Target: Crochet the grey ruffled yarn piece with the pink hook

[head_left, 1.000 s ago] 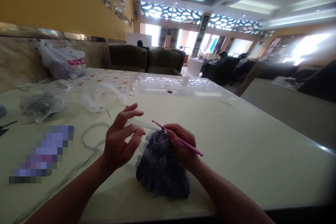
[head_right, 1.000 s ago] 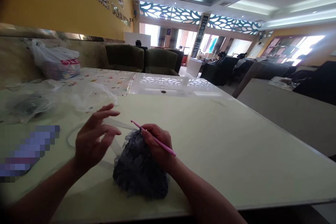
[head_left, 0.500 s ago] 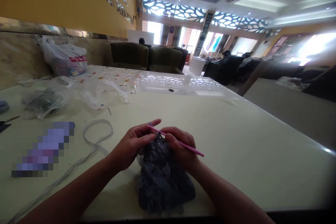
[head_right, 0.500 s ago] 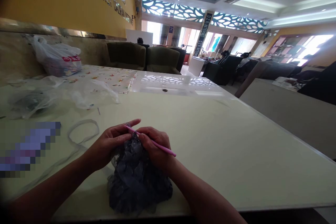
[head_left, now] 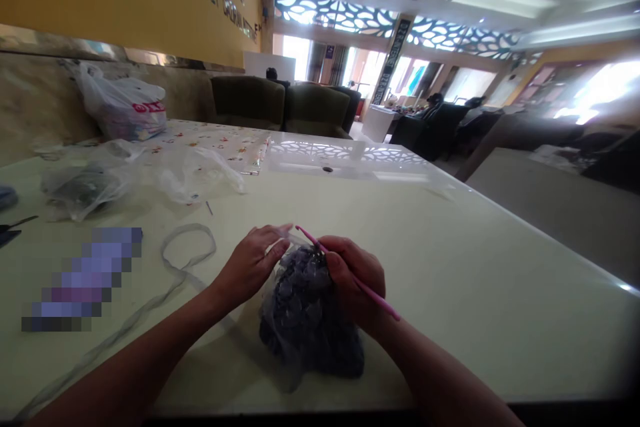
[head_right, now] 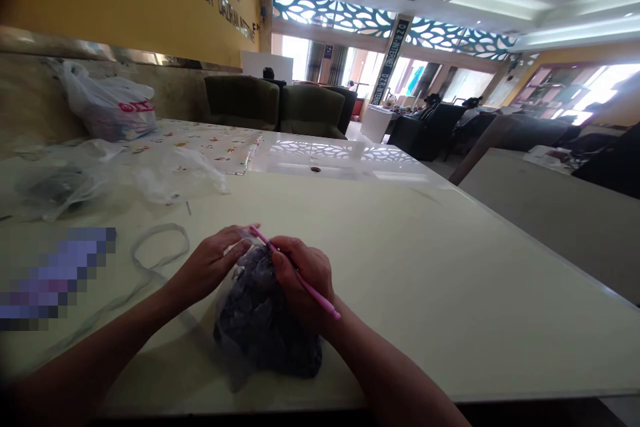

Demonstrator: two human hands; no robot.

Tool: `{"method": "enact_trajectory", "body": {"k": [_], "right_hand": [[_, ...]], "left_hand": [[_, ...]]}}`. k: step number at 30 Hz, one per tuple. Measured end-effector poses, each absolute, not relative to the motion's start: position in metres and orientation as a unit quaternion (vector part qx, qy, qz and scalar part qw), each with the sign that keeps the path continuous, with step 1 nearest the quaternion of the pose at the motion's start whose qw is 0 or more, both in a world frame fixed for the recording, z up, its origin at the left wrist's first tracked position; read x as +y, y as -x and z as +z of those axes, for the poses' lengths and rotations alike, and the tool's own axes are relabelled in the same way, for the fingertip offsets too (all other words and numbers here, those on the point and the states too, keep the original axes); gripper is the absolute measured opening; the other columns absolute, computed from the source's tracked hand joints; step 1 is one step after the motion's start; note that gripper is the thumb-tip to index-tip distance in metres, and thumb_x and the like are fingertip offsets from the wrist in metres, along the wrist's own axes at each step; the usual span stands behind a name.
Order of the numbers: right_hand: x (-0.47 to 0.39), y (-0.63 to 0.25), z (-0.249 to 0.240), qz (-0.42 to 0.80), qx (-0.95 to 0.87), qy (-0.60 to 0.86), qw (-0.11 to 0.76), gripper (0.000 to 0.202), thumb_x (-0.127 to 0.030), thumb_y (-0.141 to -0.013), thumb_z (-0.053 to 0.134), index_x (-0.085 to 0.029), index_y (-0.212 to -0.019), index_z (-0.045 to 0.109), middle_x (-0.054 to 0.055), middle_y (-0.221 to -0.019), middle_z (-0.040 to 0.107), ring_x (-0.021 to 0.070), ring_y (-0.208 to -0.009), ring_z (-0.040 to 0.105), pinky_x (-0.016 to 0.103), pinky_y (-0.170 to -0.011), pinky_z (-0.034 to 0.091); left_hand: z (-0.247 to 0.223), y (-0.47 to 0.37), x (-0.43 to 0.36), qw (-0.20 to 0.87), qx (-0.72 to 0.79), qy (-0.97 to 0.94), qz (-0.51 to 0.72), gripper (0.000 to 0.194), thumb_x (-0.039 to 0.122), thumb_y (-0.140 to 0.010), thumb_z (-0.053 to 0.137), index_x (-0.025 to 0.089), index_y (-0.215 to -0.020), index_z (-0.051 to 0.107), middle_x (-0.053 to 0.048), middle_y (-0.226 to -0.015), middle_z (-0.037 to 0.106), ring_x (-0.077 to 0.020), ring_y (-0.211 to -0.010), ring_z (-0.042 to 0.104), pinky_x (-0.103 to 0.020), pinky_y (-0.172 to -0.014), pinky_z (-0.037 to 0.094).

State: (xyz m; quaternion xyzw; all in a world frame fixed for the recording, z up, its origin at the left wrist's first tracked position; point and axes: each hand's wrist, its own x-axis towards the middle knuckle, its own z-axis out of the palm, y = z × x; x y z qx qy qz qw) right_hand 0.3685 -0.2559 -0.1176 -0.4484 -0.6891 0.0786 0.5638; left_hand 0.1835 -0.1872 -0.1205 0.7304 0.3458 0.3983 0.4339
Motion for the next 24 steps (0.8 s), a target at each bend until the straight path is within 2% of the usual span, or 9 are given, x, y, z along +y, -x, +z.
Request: {"method": "enact_trajectory", "body": {"k": [2,4,6,9,13,17,21,24], "right_hand": [[-0.256,-0.368,-0.116,0.094,-0.690,0.446,0.562,0.018,-0.025,-0.093,0.051,-0.021,-0.093,0.068,-0.001,-0.072,0.071,0.0113,-0.059,0.063,0.020,-0.058,0.050],[-0.256,-0.367,-0.116,0.099,-0.696,0.442,0.557,0.018,-0.026,-0.092,0.051,-0.021,-0.093,0.069,-0.002,-0.069,0.070,0.0113,-0.057,0.063,0.020,-0.057,0.049],[-0.256,-0.365,-0.117,0.103,-0.702,0.436,0.554,0.018,-0.025,-0.092,0.051,-0.022,-0.093,0.069,-0.001,-0.072,0.071,0.0116,-0.059,0.064,0.020,-0.058,0.050],[-0.257,-0.362,-0.120,0.108,-0.715,0.419,0.549,0.017,-0.024,-0.093,0.051,-0.022,-0.094,0.068,-0.001,-0.078,0.074,0.0118,-0.062,0.067,0.020,-0.060,0.052],[-0.257,-0.358,-0.124,0.076,-0.737,0.407,0.535,0.016,-0.024,-0.093,0.052,-0.022,-0.096,0.068,0.000,-0.078,0.075,0.0123,-0.062,0.068,0.021,-0.060,0.052],[-0.253,-0.357,-0.130,-0.023,-0.756,0.395,0.521,0.019,-0.021,-0.093,0.052,-0.021,-0.106,0.066,0.003,-0.081,0.076,0.0139,-0.063,0.070,0.023,-0.064,0.054],[-0.249,-0.359,-0.133,-0.075,-0.772,0.376,0.506,0.022,-0.017,-0.093,0.052,-0.019,-0.112,0.063,0.003,-0.076,0.074,0.0137,-0.058,0.067,0.023,-0.060,0.052],[-0.249,-0.361,-0.133,-0.046,-0.782,0.363,0.504,0.020,-0.017,-0.094,0.051,-0.019,-0.110,0.063,0.004,-0.079,0.074,0.0139,-0.060,0.068,0.024,-0.062,0.053]], "left_hand": [[-0.122,-0.184,-0.187,0.492,0.361,-0.665,0.430,0.048,0.040,-0.088,0.064,0.024,-0.133,0.062,-0.010,-0.121,0.070,-0.0291,-0.120,0.058,-0.045,-0.110,0.033],[-0.122,-0.185,-0.190,0.589,0.335,-0.579,0.453,0.068,0.038,-0.088,0.065,0.023,-0.150,0.040,-0.009,-0.108,0.075,-0.0253,-0.110,0.065,-0.043,-0.106,0.037],[-0.119,-0.187,-0.196,0.661,0.300,-0.507,0.466,0.080,0.034,-0.087,0.067,0.021,-0.155,0.026,-0.007,-0.098,0.076,-0.0217,-0.099,0.069,-0.039,-0.101,0.042],[-0.116,-0.190,-0.203,0.709,0.287,-0.450,0.461,0.088,0.027,-0.084,0.071,0.018,-0.156,0.021,-0.005,-0.091,0.076,-0.0167,-0.084,0.069,-0.031,-0.090,0.047],[-0.117,-0.192,-0.205,0.707,0.298,-0.446,0.460,0.088,0.026,-0.083,0.073,0.018,-0.155,0.023,-0.001,-0.086,0.073,-0.0102,-0.066,0.063,-0.024,-0.076,0.048],[-0.117,-0.195,-0.207,0.725,0.321,-0.413,0.448,0.064,0.042,-0.088,0.064,0.021,-0.145,0.046,-0.001,-0.084,0.070,-0.0106,-0.061,0.058,-0.023,-0.064,0.048],[-0.116,-0.194,-0.212,0.758,0.315,-0.386,0.420,0.059,0.057,-0.088,0.058,0.026,-0.139,0.054,0.001,-0.078,0.065,-0.0120,-0.070,0.061,-0.023,-0.069,0.050],[-0.116,-0.191,-0.213,0.767,0.289,-0.417,0.393,0.062,0.053,-0.085,0.064,0.026,-0.140,0.053,0.000,-0.084,0.067,-0.0146,-0.080,0.064,-0.025,-0.078,0.050]]}}
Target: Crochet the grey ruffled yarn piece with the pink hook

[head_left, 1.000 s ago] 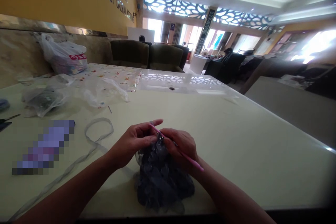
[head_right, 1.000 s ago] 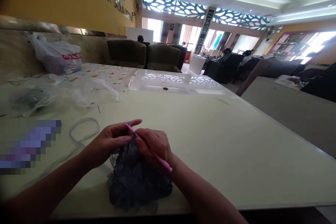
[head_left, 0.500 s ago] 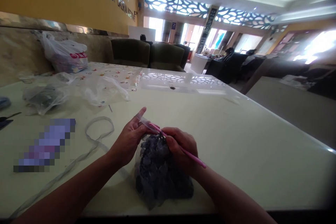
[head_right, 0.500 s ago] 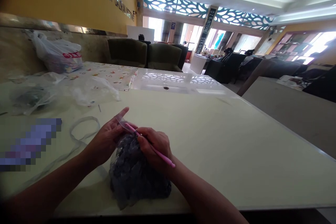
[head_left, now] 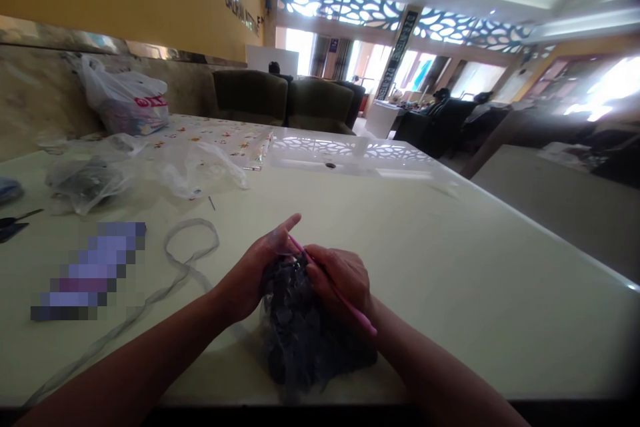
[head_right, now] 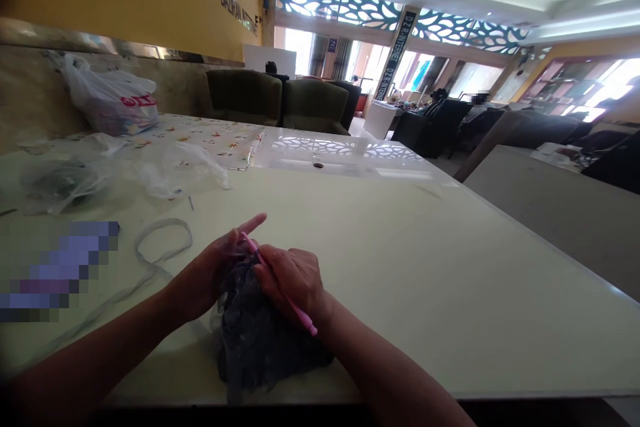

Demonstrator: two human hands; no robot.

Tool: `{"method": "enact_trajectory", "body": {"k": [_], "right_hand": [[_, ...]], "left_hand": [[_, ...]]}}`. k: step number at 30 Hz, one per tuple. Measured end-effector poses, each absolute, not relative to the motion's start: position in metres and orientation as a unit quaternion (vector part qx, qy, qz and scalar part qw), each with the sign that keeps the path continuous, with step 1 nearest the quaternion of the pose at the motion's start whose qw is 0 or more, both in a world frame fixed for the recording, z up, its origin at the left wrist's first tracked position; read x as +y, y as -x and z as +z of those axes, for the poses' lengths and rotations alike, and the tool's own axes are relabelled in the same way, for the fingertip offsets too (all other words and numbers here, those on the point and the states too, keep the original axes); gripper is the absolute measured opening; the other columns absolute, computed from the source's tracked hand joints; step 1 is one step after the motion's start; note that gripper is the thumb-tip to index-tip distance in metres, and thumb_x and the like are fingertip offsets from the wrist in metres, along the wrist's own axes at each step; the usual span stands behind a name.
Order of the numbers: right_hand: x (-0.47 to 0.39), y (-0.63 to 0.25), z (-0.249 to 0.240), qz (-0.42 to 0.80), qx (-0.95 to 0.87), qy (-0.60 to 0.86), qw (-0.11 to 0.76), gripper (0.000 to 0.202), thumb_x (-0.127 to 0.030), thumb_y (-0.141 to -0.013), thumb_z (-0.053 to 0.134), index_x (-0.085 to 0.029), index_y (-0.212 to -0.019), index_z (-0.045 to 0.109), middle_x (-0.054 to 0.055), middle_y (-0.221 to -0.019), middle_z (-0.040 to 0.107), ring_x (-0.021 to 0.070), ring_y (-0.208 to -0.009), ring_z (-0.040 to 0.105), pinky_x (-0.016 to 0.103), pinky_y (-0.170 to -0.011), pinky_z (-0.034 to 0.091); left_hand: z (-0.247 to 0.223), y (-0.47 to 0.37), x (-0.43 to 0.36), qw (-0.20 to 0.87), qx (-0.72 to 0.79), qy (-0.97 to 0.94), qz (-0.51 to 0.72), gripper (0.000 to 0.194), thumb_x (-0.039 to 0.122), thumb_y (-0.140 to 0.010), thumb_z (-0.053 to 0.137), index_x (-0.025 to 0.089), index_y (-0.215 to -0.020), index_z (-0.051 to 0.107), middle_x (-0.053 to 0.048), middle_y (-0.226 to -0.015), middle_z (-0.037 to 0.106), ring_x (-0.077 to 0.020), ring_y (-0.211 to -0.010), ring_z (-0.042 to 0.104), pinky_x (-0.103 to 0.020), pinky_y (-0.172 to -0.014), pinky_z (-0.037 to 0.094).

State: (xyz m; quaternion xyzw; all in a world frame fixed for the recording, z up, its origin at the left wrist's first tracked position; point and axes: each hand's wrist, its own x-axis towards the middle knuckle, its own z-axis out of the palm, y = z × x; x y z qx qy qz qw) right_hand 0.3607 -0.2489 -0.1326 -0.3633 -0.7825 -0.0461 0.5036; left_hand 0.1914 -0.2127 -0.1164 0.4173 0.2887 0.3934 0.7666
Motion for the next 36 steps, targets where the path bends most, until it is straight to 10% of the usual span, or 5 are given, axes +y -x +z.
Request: {"method": "enact_trajectory", "body": {"k": [6,20,26,30,36], "right_hand": [[-0.251,-0.363,-0.127,0.019,-0.765,0.389,0.512,0.015,-0.024,-0.095,0.054,-0.023,-0.104,0.066,0.001,-0.085,0.076,0.0141,-0.071,0.071,0.023,-0.068,0.055],[-0.244,-0.385,-0.105,0.178,-0.875,0.281,0.353,0.033,-0.043,-0.100,0.046,-0.018,-0.100,0.068,0.000,-0.073,0.067,0.0105,-0.059,0.059,0.021,-0.058,0.046],[-0.242,-0.396,-0.093,0.251,-0.890,0.276,0.262,0.025,-0.025,-0.100,0.043,-0.017,-0.104,0.067,0.000,-0.074,0.061,0.0101,-0.061,0.054,0.021,-0.061,0.043],[-0.245,-0.395,-0.093,0.228,-0.895,0.299,0.241,0.026,-0.022,-0.099,0.041,-0.017,-0.102,0.066,0.001,-0.076,0.063,0.0099,-0.062,0.053,0.021,-0.060,0.042],[-0.247,-0.389,-0.096,0.161,-0.899,0.345,0.218,0.025,-0.019,-0.099,0.038,-0.015,-0.089,0.062,0.002,-0.070,0.061,0.0098,-0.058,0.049,0.023,-0.058,0.038]], "left_hand": [[-0.116,-0.184,-0.203,0.719,0.268,-0.544,0.341,0.067,0.028,-0.072,0.082,0.027,-0.135,0.060,-0.006,-0.093,0.072,-0.0261,-0.097,0.067,-0.034,-0.086,0.048],[-0.106,-0.170,-0.193,0.712,0.238,-0.640,0.164,0.098,0.015,-0.075,0.072,0.030,-0.155,0.020,0.008,-0.071,0.053,-0.0103,-0.064,0.049,-0.024,-0.064,0.038],[-0.110,-0.169,-0.190,0.654,0.245,-0.694,0.175,0.087,0.015,-0.074,0.071,0.032,-0.151,0.035,0.005,-0.076,0.059,-0.0127,-0.068,0.054,-0.026,-0.069,0.042],[-0.111,-0.172,-0.187,0.581,0.269,-0.746,0.183,0.042,0.019,-0.073,0.070,0.024,-0.114,0.071,-0.002,-0.095,0.069,-0.0173,-0.080,0.061,-0.028,-0.075,0.046],[-0.106,-0.177,-0.192,0.457,0.363,-0.791,0.184,0.047,0.019,-0.074,0.061,0.016,-0.121,0.064,-0.006,-0.115,0.066,-0.0174,-0.087,0.062,-0.028,-0.076,0.046]]}}
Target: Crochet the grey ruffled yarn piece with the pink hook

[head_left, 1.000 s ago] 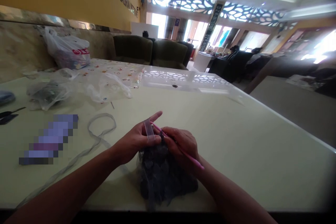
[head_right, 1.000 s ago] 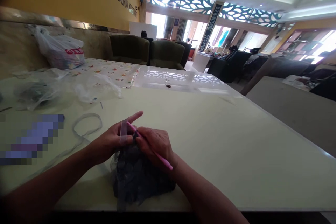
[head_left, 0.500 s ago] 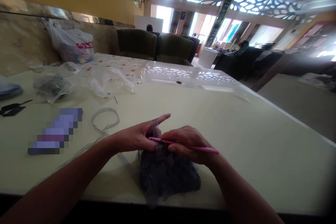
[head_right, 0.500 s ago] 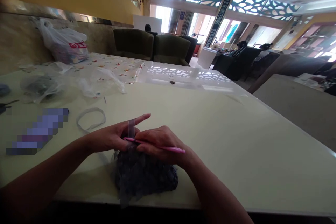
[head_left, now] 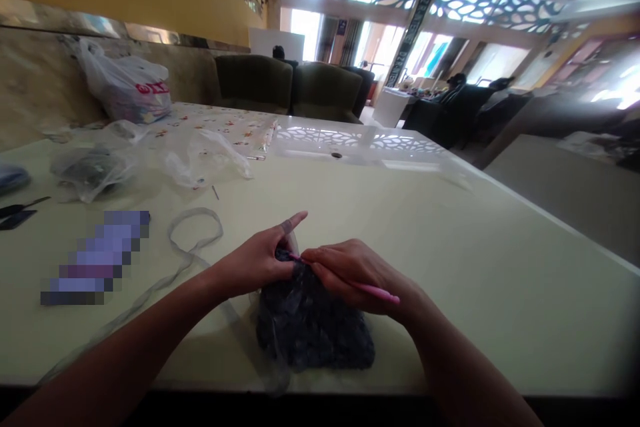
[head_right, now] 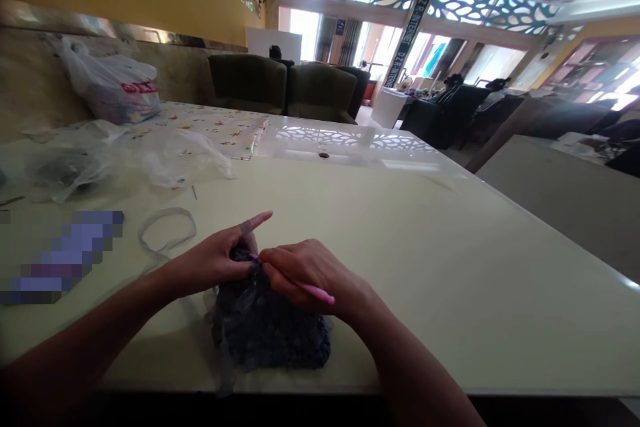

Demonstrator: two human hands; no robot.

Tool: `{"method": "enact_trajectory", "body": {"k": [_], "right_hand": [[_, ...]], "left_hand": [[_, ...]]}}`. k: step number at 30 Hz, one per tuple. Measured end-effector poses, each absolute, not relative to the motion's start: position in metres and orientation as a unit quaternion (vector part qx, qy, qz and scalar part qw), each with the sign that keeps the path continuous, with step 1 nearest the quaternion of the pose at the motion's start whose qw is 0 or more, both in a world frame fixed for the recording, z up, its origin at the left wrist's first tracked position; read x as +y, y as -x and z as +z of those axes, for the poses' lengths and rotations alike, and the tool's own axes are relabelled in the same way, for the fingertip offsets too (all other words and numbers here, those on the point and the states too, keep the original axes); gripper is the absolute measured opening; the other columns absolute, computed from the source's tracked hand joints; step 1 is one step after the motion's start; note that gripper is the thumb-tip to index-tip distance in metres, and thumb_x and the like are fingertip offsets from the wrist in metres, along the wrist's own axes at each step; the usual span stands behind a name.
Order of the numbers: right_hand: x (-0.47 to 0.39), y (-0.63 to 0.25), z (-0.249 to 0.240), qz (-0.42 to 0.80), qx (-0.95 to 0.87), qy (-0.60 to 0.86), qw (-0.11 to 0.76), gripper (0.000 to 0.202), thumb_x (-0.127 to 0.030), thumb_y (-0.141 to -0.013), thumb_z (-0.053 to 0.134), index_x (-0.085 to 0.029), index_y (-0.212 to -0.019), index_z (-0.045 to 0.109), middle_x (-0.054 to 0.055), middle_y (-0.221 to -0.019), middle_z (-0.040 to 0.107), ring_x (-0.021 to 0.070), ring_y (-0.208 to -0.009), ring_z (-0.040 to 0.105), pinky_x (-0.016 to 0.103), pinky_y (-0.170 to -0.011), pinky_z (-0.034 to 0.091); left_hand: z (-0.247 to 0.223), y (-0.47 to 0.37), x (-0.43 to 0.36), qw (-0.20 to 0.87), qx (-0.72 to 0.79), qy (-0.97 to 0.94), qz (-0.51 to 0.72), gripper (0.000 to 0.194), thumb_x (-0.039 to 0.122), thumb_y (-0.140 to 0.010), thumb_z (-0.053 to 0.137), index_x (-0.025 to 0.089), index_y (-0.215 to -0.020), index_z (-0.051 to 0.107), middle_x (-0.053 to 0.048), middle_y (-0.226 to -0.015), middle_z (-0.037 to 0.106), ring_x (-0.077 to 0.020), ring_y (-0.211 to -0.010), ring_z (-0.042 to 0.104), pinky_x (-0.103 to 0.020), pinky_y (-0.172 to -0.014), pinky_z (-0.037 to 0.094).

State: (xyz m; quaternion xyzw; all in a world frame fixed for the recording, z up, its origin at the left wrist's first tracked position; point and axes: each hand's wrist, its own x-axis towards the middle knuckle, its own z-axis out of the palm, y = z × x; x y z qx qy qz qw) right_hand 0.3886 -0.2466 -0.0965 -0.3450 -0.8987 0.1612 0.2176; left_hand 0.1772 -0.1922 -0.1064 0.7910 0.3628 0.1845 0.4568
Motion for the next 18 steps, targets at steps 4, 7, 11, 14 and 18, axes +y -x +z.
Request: {"method": "enact_trajectory", "body": {"k": [4,7,11,14,18], "right_hand": [[-0.248,-0.385,-0.095,0.168,-0.894,0.358,0.211,0.025,-0.018,-0.097,0.037,-0.015,-0.087,0.060,0.000,-0.067,0.058,0.0087,-0.055,0.045,0.022,-0.056,0.034],[-0.247,-0.383,-0.098,0.159,-0.888,0.382,0.200,0.022,-0.016,-0.094,0.039,-0.015,-0.084,0.058,-0.001,-0.064,0.054,0.0080,-0.052,0.041,0.022,-0.054,0.032],[-0.243,-0.379,-0.113,0.106,-0.886,0.412,0.184,0.015,-0.013,-0.090,0.045,-0.016,-0.078,0.053,-0.004,-0.061,0.051,0.0069,-0.049,0.035,0.022,-0.052,0.027],[-0.240,-0.375,-0.128,0.041,-0.885,0.425,0.185,0.017,-0.009,-0.088,0.046,-0.017,-0.073,0.048,-0.004,-0.061,0.054,0.0070,-0.048,0.034,0.023,-0.050,0.023],[-0.238,-0.362,-0.145,-0.106,-0.864,0.431,0.239,0.025,-0.012,-0.092,0.043,-0.018,-0.067,0.046,-0.002,-0.057,0.055,0.0093,-0.046,0.037,0.027,-0.050,0.018]], "left_hand": [[-0.108,-0.180,-0.197,0.414,0.392,-0.797,0.198,0.085,0.020,-0.076,0.060,0.021,-0.154,0.026,0.003,-0.086,0.065,-0.0163,-0.077,0.061,-0.029,-0.075,0.047],[-0.111,-0.183,-0.200,0.373,0.408,-0.809,0.202,0.087,0.018,-0.076,0.058,0.022,-0.156,0.023,0.004,-0.082,0.065,-0.0166,-0.077,0.062,-0.029,-0.076,0.046],[-0.117,-0.187,-0.204,0.304,0.426,-0.823,0.222,0.085,0.015,-0.078,0.054,0.021,-0.156,0.022,0.001,-0.084,0.067,-0.0189,-0.080,0.063,-0.031,-0.081,0.045],[-0.123,-0.189,-0.204,0.280,0.430,-0.823,0.245,0.082,0.015,-0.079,0.053,0.020,-0.156,0.023,-0.001,-0.089,0.067,-0.0199,-0.082,0.062,-0.032,-0.083,0.045],[-0.131,-0.191,-0.200,0.310,0.453,-0.780,0.301,0.085,0.019,-0.077,0.059,0.020,-0.155,0.025,-0.001,-0.095,0.067,-0.0188,-0.084,0.061,-0.031,-0.084,0.044]]}}
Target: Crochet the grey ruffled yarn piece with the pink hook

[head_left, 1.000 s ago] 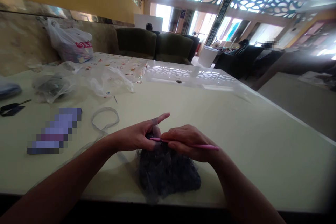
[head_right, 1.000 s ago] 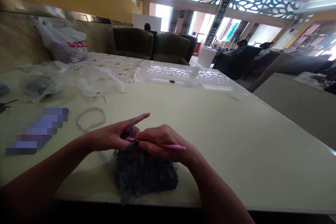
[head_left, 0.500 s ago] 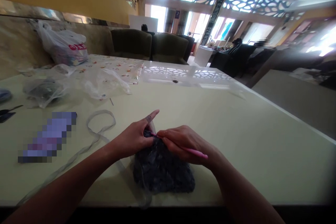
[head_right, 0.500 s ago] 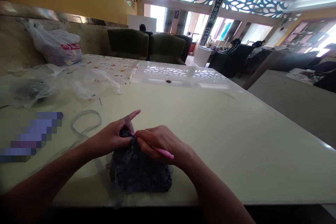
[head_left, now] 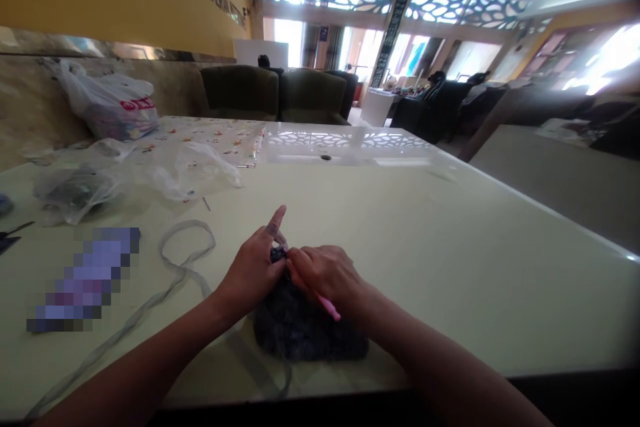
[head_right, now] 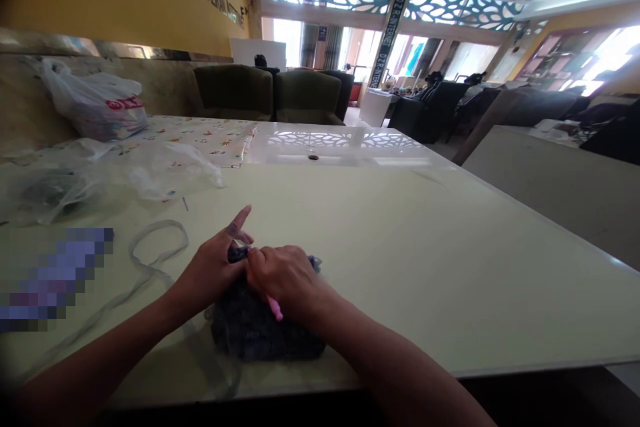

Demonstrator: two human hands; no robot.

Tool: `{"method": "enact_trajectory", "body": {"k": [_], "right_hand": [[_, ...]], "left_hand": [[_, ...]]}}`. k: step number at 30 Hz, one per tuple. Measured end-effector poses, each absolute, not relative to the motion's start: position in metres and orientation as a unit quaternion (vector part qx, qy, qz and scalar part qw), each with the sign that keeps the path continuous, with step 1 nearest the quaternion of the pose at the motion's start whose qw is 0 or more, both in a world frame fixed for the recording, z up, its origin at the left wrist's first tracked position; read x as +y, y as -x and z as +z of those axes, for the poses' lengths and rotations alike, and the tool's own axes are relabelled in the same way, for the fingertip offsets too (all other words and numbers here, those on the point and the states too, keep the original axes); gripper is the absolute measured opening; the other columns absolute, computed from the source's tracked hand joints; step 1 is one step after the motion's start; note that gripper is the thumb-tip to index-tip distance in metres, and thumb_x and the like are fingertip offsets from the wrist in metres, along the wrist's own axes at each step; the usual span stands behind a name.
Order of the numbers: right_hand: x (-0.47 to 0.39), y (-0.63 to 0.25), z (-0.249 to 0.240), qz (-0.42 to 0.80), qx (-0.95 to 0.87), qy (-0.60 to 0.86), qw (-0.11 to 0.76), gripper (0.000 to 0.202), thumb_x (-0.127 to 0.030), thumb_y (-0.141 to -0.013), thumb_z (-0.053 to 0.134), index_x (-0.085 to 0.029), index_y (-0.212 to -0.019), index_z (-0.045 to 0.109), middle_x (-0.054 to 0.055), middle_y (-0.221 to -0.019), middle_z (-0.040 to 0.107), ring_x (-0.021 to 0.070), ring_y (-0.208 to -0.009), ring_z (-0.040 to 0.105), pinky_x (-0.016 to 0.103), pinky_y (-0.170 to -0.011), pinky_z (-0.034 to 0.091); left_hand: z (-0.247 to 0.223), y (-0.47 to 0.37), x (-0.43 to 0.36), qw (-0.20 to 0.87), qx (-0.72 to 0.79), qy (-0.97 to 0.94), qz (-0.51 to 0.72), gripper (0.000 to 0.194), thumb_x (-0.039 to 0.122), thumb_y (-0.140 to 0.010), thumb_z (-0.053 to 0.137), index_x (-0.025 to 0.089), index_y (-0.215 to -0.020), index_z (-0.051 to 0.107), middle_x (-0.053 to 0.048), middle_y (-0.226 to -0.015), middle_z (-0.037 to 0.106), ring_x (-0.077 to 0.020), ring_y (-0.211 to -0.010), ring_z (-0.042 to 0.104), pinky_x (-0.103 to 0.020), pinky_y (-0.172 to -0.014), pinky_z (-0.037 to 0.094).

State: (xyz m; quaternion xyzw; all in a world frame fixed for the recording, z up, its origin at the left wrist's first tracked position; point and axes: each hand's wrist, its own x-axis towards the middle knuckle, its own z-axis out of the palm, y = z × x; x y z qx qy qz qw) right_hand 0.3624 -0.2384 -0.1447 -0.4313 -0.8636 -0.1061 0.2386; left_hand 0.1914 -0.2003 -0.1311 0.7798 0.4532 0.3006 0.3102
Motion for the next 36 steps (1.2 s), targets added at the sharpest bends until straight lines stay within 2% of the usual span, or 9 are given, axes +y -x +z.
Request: {"method": "enact_trajectory", "body": {"k": [4,7,10,14,18,23,31,33,36], "right_hand": [[-0.238,-0.351,-0.152,-0.218,-0.822,0.444,0.284,0.028,-0.014,-0.096,0.041,-0.018,-0.068,0.048,-0.001,-0.056,0.054,0.0115,-0.044,0.040,0.030,-0.051,0.017],[-0.239,-0.350,-0.150,-0.256,-0.808,0.430,0.311,0.027,-0.014,-0.097,0.042,-0.018,-0.071,0.048,-0.001,-0.058,0.053,0.0119,-0.047,0.043,0.031,-0.052,0.020],[-0.239,-0.356,-0.146,-0.277,-0.806,0.392,0.346,0.026,-0.018,-0.099,0.045,-0.018,-0.074,0.050,-0.002,-0.058,0.052,0.0119,-0.049,0.043,0.031,-0.053,0.024],[-0.237,-0.368,-0.139,-0.245,-0.846,0.299,0.367,0.027,-0.028,-0.103,0.043,-0.015,-0.083,0.056,-0.002,-0.060,0.053,0.0113,-0.053,0.045,0.029,-0.056,0.030],[-0.231,-0.377,-0.135,-0.172,-0.860,0.285,0.386,0.035,-0.033,-0.103,0.041,-0.015,-0.080,0.058,-0.002,-0.061,0.056,0.0097,-0.052,0.046,0.026,-0.055,0.032],[-0.229,-0.384,-0.127,-0.105,-0.859,0.324,0.383,0.025,-0.022,-0.097,0.049,-0.016,-0.078,0.063,0.000,-0.067,0.062,0.0082,-0.055,0.050,0.023,-0.056,0.036],[-0.236,-0.387,-0.109,0.263,-0.761,0.392,0.445,0.033,-0.022,-0.095,0.049,-0.015,-0.066,0.063,0.001,-0.062,0.063,0.0088,-0.054,0.053,0.020,-0.054,0.041],[-0.235,-0.381,-0.118,0.252,-0.746,0.400,0.469,0.029,-0.025,-0.095,0.049,-0.015,-0.072,0.065,0.001,-0.065,0.065,0.0100,-0.057,0.055,0.020,-0.055,0.043],[-0.235,-0.371,-0.135,0.122,-0.768,0.406,0.480,0.024,-0.031,-0.093,0.055,-0.016,-0.077,0.064,-0.001,-0.062,0.062,0.0092,-0.053,0.051,0.021,-0.055,0.040]], "left_hand": [[-0.135,-0.195,-0.198,0.437,0.485,-0.671,0.352,0.086,0.022,-0.073,0.069,0.022,-0.152,0.034,0.004,-0.080,0.062,-0.0161,-0.078,0.058,-0.029,-0.081,0.043],[-0.134,-0.195,-0.196,0.584,0.449,-0.562,0.375,0.086,0.023,-0.072,0.075,0.021,-0.149,0.039,0.004,-0.080,0.059,-0.0128,-0.075,0.056,-0.026,-0.077,0.042],[-0.130,-0.189,-0.192,0.717,0.371,-0.487,0.334,0.083,0.020,-0.070,0.079,0.019,-0.146,0.045,0.002,-0.084,0.062,-0.0120,-0.079,0.057,-0.024,-0.079,0.042],[-0.126,-0.179,-0.187,0.810,0.279,-0.454,0.242,0.078,0.015,-0.070,0.079,0.021,-0.143,0.050,0.001,-0.083,0.065,-0.0110,-0.077,0.060,-0.022,-0.077,0.044],[-0.122,-0.174,-0.185,0.824,0.253,-0.451,0.231,0.086,0.013,-0.068,0.080,0.025,-0.146,0.045,0.003,-0.078,0.065,-0.0089,-0.069,0.060,-0.021,-0.071,0.044],[-0.117,-0.174,-0.181,0.763,0.308,-0.490,0.286,0.082,0.014,-0.070,0.078,0.024,-0.145,0.046,-0.002,-0.087,0.072,-0.0129,-0.077,0.064,-0.024,-0.076,0.046],[-0.117,-0.175,-0.184,0.720,0.333,-0.518,0.318,0.069,0.015,-0.067,0.078,0.021,-0.134,0.061,0.001,-0.075,0.067,-0.0113,-0.065,0.058,-0.024,-0.066,0.042],[-0.120,-0.181,-0.189,0.721,0.332,-0.508,0.334,0.068,0.015,-0.066,0.078,0.021,-0.132,0.063,0.001,-0.077,0.067,-0.0110,-0.067,0.058,-0.024,-0.068,0.043],[-0.126,-0.190,-0.200,0.719,0.334,-0.492,0.359,0.061,0.017,-0.069,0.078,0.021,-0.129,0.064,-0.002,-0.090,0.072,-0.0152,-0.081,0.063,-0.027,-0.079,0.046]]}}
